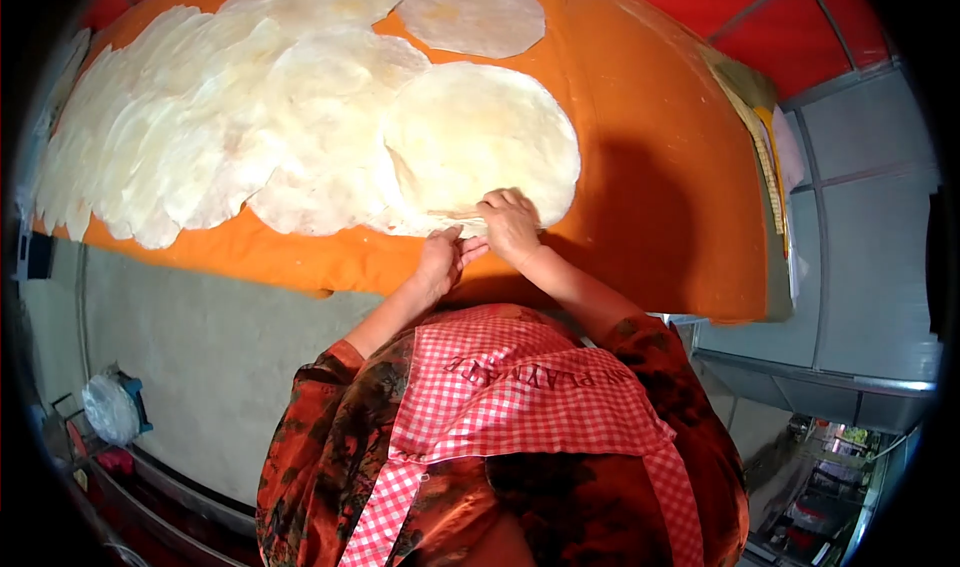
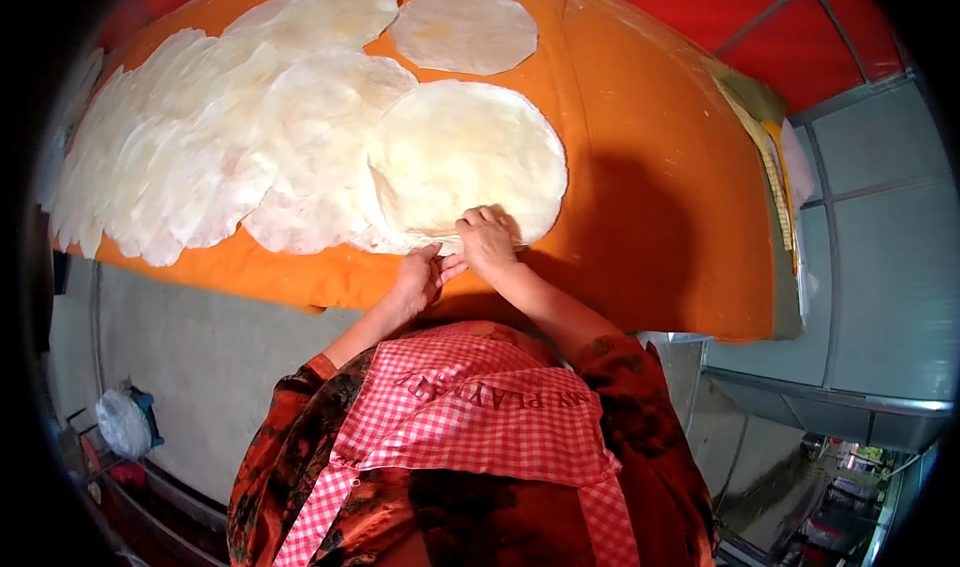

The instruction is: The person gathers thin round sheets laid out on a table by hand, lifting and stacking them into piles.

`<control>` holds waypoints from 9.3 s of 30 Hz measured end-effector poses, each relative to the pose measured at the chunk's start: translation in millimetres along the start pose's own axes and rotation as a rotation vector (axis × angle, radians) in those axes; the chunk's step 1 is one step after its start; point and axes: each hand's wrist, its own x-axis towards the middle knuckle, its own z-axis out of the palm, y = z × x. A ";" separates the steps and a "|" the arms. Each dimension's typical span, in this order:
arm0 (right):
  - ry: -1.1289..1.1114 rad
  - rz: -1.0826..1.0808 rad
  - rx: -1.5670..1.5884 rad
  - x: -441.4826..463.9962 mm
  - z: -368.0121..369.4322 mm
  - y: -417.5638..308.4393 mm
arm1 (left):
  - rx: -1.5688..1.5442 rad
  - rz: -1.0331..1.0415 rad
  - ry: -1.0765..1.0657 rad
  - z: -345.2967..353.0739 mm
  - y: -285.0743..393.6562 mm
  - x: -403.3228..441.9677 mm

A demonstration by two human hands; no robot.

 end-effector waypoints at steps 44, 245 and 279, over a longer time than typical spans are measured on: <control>0.373 1.006 1.810 -178.0 -18.8 228.1 | 0.295 0.088 0.021 67.2 -37.2 30.1; -0.007 0.038 0.095 -18.1 -35.6 52.9 | 1.492 1.162 0.474 -51.1 41.6 -47.9; 0.137 -0.254 0.022 271.2 5.3 -93.2 | 0.171 0.734 0.503 -134.9 213.7 -49.2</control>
